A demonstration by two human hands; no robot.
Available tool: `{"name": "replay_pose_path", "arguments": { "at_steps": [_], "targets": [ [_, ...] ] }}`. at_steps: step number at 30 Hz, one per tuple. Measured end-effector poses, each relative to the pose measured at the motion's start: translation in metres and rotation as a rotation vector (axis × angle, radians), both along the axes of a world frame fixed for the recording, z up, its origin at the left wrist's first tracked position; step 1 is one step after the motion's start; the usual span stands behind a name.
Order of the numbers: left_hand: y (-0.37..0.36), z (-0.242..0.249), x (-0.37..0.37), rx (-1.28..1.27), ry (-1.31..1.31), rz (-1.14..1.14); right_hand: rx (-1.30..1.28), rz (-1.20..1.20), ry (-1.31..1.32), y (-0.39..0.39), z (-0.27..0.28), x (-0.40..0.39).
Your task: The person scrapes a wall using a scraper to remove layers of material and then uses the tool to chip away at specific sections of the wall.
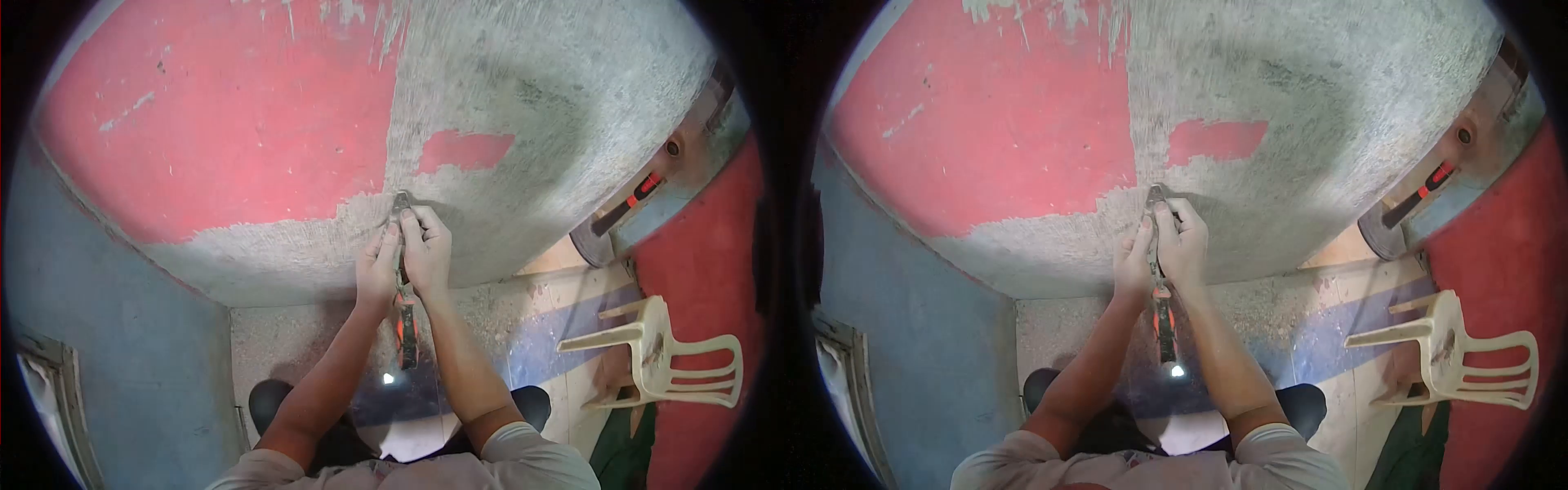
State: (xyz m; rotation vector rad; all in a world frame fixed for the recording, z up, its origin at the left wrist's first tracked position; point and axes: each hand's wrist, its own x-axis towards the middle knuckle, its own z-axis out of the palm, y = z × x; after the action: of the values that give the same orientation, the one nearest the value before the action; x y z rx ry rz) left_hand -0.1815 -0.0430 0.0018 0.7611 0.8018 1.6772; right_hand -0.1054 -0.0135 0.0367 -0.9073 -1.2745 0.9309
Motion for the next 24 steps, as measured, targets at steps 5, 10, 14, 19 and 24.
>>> {"name": "replay_pose_path", "arguments": {
  "at_steps": [5,10,14,19,24],
  "targets": [
    [0.006,0.021,-0.010,0.005,0.182,-0.054,-0.054,-0.236,-0.218,-0.003,0.016,-0.007],
    [0.008,0.032,-0.011,0.021,0.266,0.003,-0.080,-0.309,-0.224,-0.006,0.018,-0.012],
    [0.009,0.035,-0.010,0.087,0.478,0.161,0.001,-0.337,-0.228,-0.001,0.016,-0.014],
    [0.023,0.098,-0.002,0.196,0.337,0.107,0.113,-0.333,-0.191,0.010,0.082,-0.007],
    [0.007,0.040,0.006,0.058,0.470,0.210,-0.065,-0.274,-0.288,-0.002,0.011,0.003]
  ]
}}
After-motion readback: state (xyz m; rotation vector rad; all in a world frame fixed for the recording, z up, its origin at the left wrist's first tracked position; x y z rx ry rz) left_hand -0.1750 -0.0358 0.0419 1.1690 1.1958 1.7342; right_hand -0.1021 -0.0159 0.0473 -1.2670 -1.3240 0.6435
